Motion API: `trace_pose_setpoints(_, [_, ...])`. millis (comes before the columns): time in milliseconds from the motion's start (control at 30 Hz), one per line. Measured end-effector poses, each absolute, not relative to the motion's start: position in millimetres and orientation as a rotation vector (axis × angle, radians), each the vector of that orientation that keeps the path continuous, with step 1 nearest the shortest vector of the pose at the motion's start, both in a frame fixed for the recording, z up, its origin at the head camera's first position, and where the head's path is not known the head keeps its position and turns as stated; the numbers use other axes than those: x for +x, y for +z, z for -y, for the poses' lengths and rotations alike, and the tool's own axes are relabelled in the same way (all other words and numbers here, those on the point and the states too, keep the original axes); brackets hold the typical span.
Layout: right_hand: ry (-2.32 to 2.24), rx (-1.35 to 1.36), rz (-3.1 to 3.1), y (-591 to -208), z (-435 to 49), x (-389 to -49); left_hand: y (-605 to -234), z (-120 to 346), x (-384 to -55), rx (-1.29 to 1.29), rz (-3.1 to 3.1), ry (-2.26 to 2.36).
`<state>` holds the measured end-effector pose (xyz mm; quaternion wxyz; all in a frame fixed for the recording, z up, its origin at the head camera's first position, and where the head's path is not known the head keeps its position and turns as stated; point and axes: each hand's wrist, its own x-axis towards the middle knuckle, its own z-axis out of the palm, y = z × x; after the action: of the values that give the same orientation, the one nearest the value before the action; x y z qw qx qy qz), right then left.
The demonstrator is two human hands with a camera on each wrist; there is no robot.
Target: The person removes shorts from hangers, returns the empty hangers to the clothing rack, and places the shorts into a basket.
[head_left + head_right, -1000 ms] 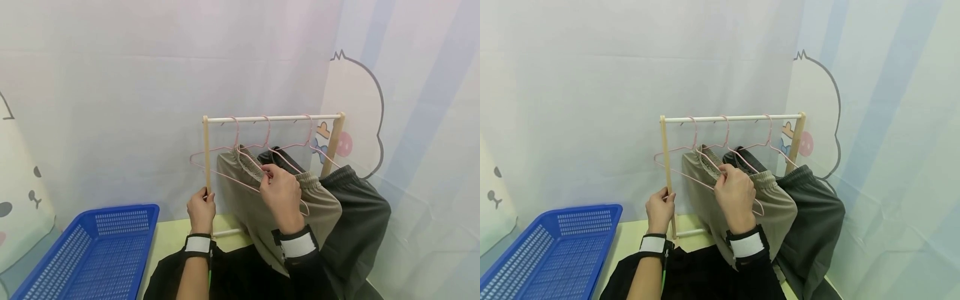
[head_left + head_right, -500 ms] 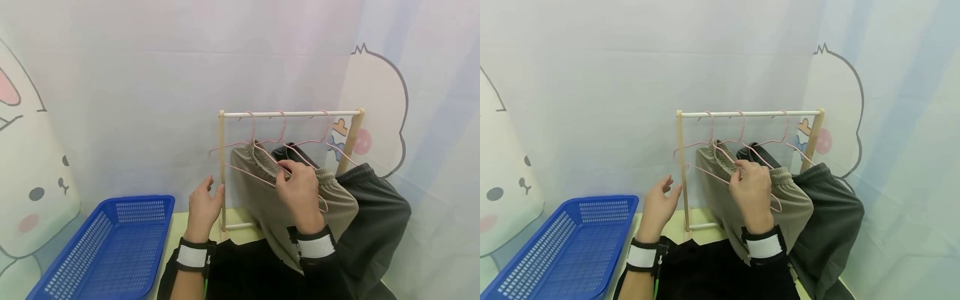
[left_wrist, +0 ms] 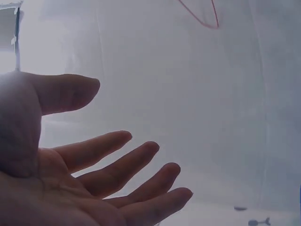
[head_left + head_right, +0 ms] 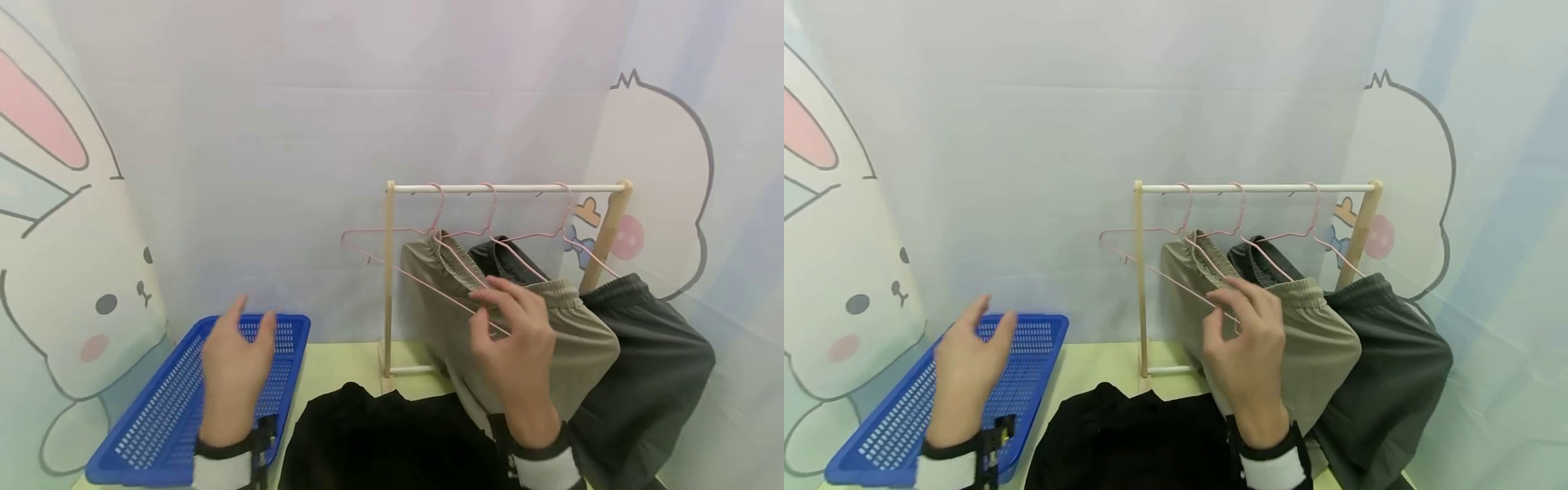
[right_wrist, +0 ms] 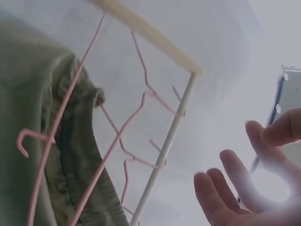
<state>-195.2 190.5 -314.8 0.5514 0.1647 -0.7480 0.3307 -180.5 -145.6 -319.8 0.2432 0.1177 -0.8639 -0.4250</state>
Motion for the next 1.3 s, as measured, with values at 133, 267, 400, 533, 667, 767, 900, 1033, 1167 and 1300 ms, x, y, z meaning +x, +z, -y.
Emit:
trace_pose_setpoints(133, [0.821,0.485,1.862,-333.8,-182.0,-184.0,-327.3,187.2,-166.4,0.477,2.315,-1.106])
trace_pose_setpoints(267, [0.863,0.588,2.007,-360.6,-172.5,-181.4,-337.8,226.4,-151.9,0.603,2.319,-1.081])
trace_pose_setpoints(400, [0.846,0.637,2.326,-388.1,-165.2,-184.2,-351.2,260.3,-139.4,0.77,2.366,-1.076])
trace_pose_setpoints(533, [0.816,0.698,2.692,-410.8,-161.1,-191.6,-363.5,285.4,-128.8,0.93,2.423,-1.088])
trace_pose_setpoints(667, [0.869,0.743,2.972,-427.2,-160.6,-194.9,-374.8,300.0,-125.9,0.926,2.475,-1.091])
trace_pose_setpoints(767, [0.845,0.715,3.137,-437.2,-160.0,-194.2,-384.7,307.3,-127.2,0.864,2.543,-1.095])
trace_pose_setpoints(900, [0.735,0.683,3.266,-449.9,-159.2,-195.4,-396.8,311.2,-131.9,0.84,2.616,-1.11])
trace_pose_setpoints(1033, [0.656,0.7,3.313,-460.3,-161.3,-196.6,-407.7,307.5,-139.5,0.845,2.67,-1.116])
trace_pose_setpoints(1167, [0.576,0.681,3.346,-468.8,-161.4,-195.8,-419.0,308.0,-140.9,0.83,2.733,-1.129])
trace_pose_setpoints(1300, [0.49,0.603,3.38,-476.4,-158.7,-194.1,-428.6,311.0,-139.2,0.835,2.747,-1.135])
